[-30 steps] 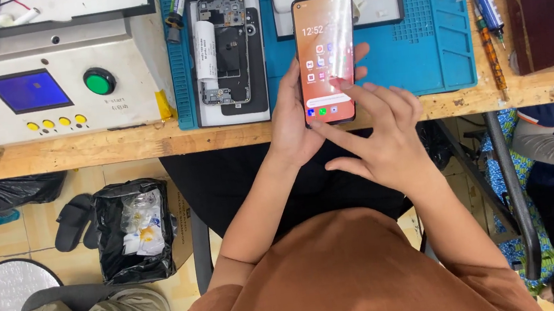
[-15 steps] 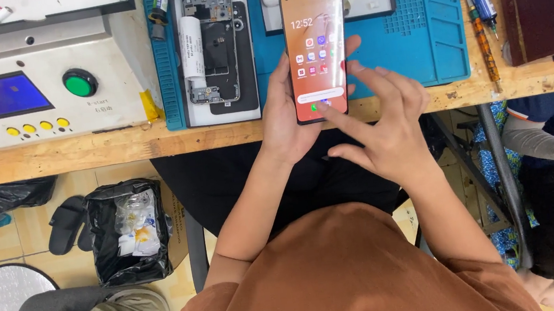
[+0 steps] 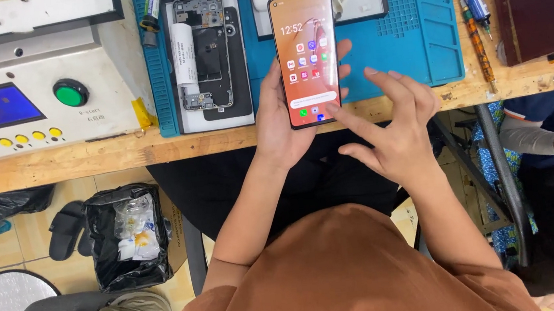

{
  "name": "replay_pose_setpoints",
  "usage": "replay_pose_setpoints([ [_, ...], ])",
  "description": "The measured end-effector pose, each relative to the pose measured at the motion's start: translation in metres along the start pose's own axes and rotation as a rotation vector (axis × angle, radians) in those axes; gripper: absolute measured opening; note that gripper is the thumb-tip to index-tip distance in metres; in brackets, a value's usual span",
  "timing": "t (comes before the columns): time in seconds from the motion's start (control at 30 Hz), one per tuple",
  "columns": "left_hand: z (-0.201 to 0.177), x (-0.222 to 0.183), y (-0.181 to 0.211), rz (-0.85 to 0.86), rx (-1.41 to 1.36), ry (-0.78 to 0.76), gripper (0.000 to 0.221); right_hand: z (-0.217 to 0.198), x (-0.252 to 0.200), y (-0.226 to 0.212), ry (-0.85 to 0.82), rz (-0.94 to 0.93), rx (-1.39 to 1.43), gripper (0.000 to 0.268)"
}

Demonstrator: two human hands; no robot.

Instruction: Disassembling a smartphone to test the display and clean the internal components.

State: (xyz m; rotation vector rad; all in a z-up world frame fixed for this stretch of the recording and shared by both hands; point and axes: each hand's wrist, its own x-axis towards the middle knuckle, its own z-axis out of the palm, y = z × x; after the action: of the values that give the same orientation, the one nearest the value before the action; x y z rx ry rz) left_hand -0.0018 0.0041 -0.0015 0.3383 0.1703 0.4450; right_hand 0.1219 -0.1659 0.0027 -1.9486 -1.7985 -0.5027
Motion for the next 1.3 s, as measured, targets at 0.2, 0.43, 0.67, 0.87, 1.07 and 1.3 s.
replay_pose_setpoints([
  [0.2,0.0,-0.001,-0.001,0.009,0.019,0.005,0.07,-0.002,-0.009,-0.001,0.021,-0.036,-0.016,0.062],
  [0.43,0.001,0.001,0.0,0.007,-0.022,-0.004,0.068,-0.005,-0.007,0.0,0.014,-0.045,-0.008,0.065],
  [0.67,0.002,-0.001,-0.001,-0.004,0.005,-0.009,0.07,0.002,-0.007,0.003,0.039,0.035,0.01,0.065],
  [0.87,0.011,0.0,0.0,0.038,0.075,-0.023,0.071,0.003,0.018,0.01,0.062,0.05,0.022,0.068],
  [1.07,0.01,-0.001,-0.003,0.013,0.064,-0.033,0.07,0.001,0.041,0.02,0.076,0.062,0.001,0.061],
  [1.3,-0.004,0.0,-0.011,0.061,0.033,0.048,0.068,-0.003,0.063,0.027,0.046,0.086,-0.001,0.059],
])
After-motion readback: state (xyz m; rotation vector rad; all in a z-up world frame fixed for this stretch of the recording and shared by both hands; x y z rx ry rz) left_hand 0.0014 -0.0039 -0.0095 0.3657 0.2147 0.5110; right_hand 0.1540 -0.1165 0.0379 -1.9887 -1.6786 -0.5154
